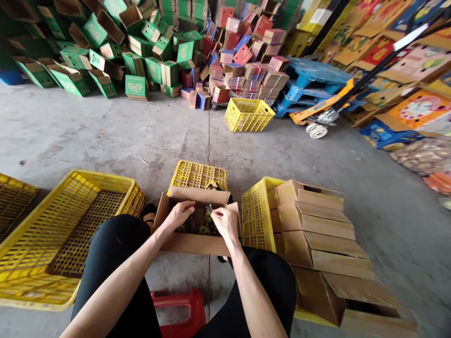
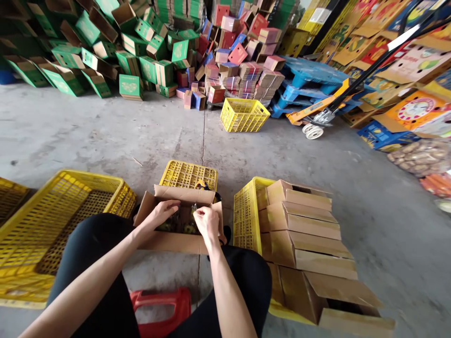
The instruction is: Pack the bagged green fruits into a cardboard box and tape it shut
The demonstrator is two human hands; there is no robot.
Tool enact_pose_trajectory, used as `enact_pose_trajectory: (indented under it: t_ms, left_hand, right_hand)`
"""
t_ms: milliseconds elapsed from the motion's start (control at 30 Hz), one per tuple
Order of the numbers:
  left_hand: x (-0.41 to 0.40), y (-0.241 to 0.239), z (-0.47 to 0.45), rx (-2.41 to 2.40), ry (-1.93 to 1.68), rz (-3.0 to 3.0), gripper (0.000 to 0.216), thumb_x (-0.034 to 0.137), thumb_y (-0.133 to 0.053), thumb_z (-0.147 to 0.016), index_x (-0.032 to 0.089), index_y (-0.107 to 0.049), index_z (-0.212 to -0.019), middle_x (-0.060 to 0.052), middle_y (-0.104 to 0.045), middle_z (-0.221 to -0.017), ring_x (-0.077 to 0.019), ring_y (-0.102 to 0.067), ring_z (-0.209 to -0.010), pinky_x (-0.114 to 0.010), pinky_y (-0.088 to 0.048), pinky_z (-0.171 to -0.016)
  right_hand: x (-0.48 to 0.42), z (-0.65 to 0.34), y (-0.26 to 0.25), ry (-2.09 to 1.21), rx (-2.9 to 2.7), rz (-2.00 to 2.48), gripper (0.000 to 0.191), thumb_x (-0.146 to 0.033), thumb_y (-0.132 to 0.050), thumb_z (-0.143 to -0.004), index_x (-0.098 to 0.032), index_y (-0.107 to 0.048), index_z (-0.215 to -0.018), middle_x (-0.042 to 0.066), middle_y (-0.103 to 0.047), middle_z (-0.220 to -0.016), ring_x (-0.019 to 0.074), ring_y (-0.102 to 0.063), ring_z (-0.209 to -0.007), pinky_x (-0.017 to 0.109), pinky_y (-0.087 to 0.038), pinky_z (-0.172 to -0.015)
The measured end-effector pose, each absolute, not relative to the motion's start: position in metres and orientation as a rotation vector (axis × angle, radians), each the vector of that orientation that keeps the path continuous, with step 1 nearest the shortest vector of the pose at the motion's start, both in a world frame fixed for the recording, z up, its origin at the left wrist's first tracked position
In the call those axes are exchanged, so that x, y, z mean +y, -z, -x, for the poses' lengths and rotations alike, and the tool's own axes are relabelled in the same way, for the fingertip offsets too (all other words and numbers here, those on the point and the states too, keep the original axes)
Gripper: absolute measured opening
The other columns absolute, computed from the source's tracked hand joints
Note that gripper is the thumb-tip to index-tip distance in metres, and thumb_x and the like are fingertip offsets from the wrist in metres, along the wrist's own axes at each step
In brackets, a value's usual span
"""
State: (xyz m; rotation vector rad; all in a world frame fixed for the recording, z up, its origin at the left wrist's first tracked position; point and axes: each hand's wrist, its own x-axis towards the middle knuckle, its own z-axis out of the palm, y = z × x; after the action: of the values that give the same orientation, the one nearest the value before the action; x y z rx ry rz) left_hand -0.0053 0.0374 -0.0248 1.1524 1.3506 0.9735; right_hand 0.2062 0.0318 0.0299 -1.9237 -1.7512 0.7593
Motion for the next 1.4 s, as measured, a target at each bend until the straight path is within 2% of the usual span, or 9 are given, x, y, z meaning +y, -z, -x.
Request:
enact_pose_trajectory:
  t_ms: [167,267,400,567,667,867,1100,1233,1400]
  left_hand:
    - [0.031,0.008,-0.001,1.109,-0.965,-0.929,0.068,0.049,-0.090,-0.073,0.020,-0.072,-0.132,-0.016,-0.070,-0.140,-0.0372,-0.062,-0.135,-0.051,-0.047,-0.115]
    - [0.026,-0.005,-0.005,0.951,-0.917,-0.776,0.073,0.052,-0.088,-0.078,0.026,-0.065,-0.142,-0.014,-0.068,-0.144,-0.0339,-0.064,-0.133,-0.047,-0.051,-0.109]
    - [0.023,-0.011,-0.008,0.859,-0.902,-0.717,0.064,0.050,-0.093,-0.073,0.022,-0.075,-0.127,-0.013,-0.076,-0.129,-0.0317,-0.071,-0.117,-0.042,-0.056,-0.100]
    - [0.023,-0.012,-0.009,0.885,-0.954,-0.719,0.062,0.048,-0.097,-0.067,0.020,-0.079,-0.119,-0.011,-0.080,-0.116,-0.0284,-0.075,-0.104,-0.042,-0.057,-0.098]
    - [0.022,-0.011,-0.009,0.906,-0.933,-0.737,0.064,0.052,-0.094,-0.070,0.019,-0.078,-0.123,-0.012,-0.080,-0.117,-0.0288,-0.075,-0.106,-0.042,-0.057,-0.099]
    - [0.023,-0.005,-0.009,0.880,-0.945,-0.791,0.061,0.064,-0.080,-0.083,0.020,-0.078,-0.126,-0.011,-0.079,-0.119,-0.0282,-0.073,-0.111,-0.040,-0.057,-0.098]
    - [0.024,-0.011,-0.013,0.956,-0.976,-0.839,0.064,0.070,-0.078,-0.081,0.017,-0.081,-0.117,-0.011,-0.082,-0.103,-0.0262,-0.076,-0.091,-0.034,-0.060,-0.080]
    - [0.025,-0.013,-0.015,1.008,-0.990,-0.836,0.063,0.072,-0.079,-0.078,0.015,-0.082,-0.104,-0.009,-0.080,-0.090,-0.0225,-0.073,-0.079,-0.030,-0.058,-0.069]
    - [0.024,-0.012,-0.013,0.915,-0.969,-0.797,0.056,0.060,-0.089,-0.075,0.016,-0.082,-0.109,-0.010,-0.080,-0.103,-0.0241,-0.074,-0.091,-0.031,-0.058,-0.081]
  right_hand:
    - [0.027,-0.219,-0.046,-0.947,-1.415,1.532,0.015,-0.032,-0.063,-0.077,-0.024,-0.073,-0.069,0.003,-0.076,-0.073,0.0239,-0.072,-0.074,0.034,-0.057,-0.074]
    - [0.025,-0.220,-0.047,-1.073,-1.186,1.393,0.018,-0.036,-0.064,-0.076,-0.023,-0.070,-0.066,0.003,-0.072,-0.073,0.0216,-0.068,-0.075,0.033,-0.059,-0.072]
    - [0.025,-0.218,-0.048,-1.169,-1.029,1.328,0.021,-0.042,-0.069,-0.077,-0.022,-0.071,-0.070,0.003,-0.073,-0.082,0.0213,-0.070,-0.082,0.034,-0.062,-0.075]
    - [0.028,-0.217,-0.050,-1.156,-1.087,1.380,0.044,-0.054,-0.082,-0.076,-0.025,-0.077,-0.108,0.009,-0.078,-0.113,0.0254,-0.075,-0.095,0.039,-0.063,-0.084]
    - [0.032,-0.218,-0.042,-1.198,-1.156,1.386,0.044,-0.059,-0.081,-0.078,-0.023,-0.081,-0.102,0.010,-0.081,-0.102,0.0285,-0.077,-0.097,0.041,-0.061,-0.092]
    - [0.037,-0.222,-0.027,-1.119,-1.091,1.445,0.045,-0.064,-0.077,-0.079,-0.022,-0.080,-0.091,0.008,-0.081,-0.086,0.0289,-0.077,-0.089,0.039,-0.060,-0.084]
    - [0.038,-0.217,-0.026,-1.017,-0.991,1.491,0.048,-0.069,-0.075,-0.077,-0.021,-0.073,-0.079,0.006,-0.076,-0.077,0.0246,-0.072,-0.079,0.034,-0.056,-0.076]
    - [0.038,-0.216,-0.023,-1.021,-0.997,1.494,0.049,-0.072,-0.074,-0.077,-0.023,-0.069,-0.077,0.004,-0.074,-0.074,0.0235,-0.071,-0.077,0.033,-0.055,-0.073]
    - [0.040,-0.217,-0.020,-1.065,-0.911,1.449,0.049,-0.072,-0.078,-0.074,-0.023,-0.068,-0.076,0.003,-0.074,-0.074,0.0217,-0.070,-0.076,0.031,-0.054,-0.068]
